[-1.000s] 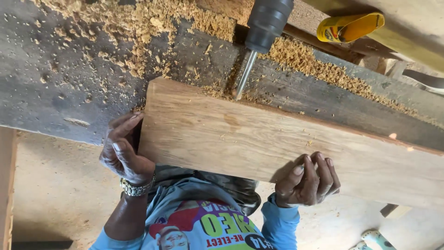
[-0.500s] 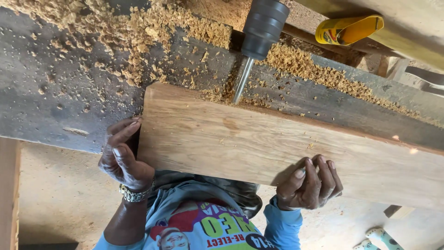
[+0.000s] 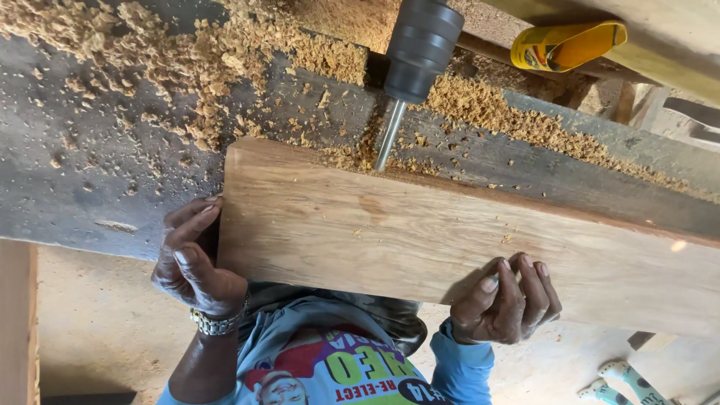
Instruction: Milling a slot into a wooden plank using a power tool.
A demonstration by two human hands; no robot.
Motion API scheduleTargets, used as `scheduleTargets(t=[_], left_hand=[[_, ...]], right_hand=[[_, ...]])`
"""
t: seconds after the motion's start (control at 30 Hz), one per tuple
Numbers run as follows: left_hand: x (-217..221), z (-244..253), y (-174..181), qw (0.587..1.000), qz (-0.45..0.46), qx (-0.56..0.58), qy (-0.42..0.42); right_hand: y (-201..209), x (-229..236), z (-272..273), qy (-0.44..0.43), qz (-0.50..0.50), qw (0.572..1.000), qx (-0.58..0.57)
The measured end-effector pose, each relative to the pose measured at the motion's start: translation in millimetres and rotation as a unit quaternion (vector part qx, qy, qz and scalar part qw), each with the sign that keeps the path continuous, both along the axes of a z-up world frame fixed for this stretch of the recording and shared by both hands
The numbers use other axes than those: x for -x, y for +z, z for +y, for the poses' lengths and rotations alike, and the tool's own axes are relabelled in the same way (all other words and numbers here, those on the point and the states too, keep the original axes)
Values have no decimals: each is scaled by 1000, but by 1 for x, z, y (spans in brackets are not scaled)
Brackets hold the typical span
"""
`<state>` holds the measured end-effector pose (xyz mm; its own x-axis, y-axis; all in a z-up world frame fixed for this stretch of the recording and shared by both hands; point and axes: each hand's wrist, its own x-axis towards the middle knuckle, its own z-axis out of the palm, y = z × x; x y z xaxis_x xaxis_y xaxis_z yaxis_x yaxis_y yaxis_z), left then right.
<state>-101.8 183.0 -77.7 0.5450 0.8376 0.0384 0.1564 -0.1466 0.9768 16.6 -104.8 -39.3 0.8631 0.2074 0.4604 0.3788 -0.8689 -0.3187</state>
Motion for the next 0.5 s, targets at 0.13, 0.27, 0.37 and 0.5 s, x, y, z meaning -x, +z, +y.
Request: scheduleTargets(t=[0.13,0.27,0.37,0.5], left_hand=[[-3,1,4,1000,16,-10,-10],[-6,2,4,1000,26,-11,-8],[-6,3,4,1000,19,-4,-7],[-9,4,4,999,32,-12,-5]], right_hand=[[0,1,-4,-2,18,1000,7],[-3,-3,-2,2,2,1000,-1],[-2,-3,-2,-1,1,1000,0],[-7,-4,-4,0,0,1000,-18]])
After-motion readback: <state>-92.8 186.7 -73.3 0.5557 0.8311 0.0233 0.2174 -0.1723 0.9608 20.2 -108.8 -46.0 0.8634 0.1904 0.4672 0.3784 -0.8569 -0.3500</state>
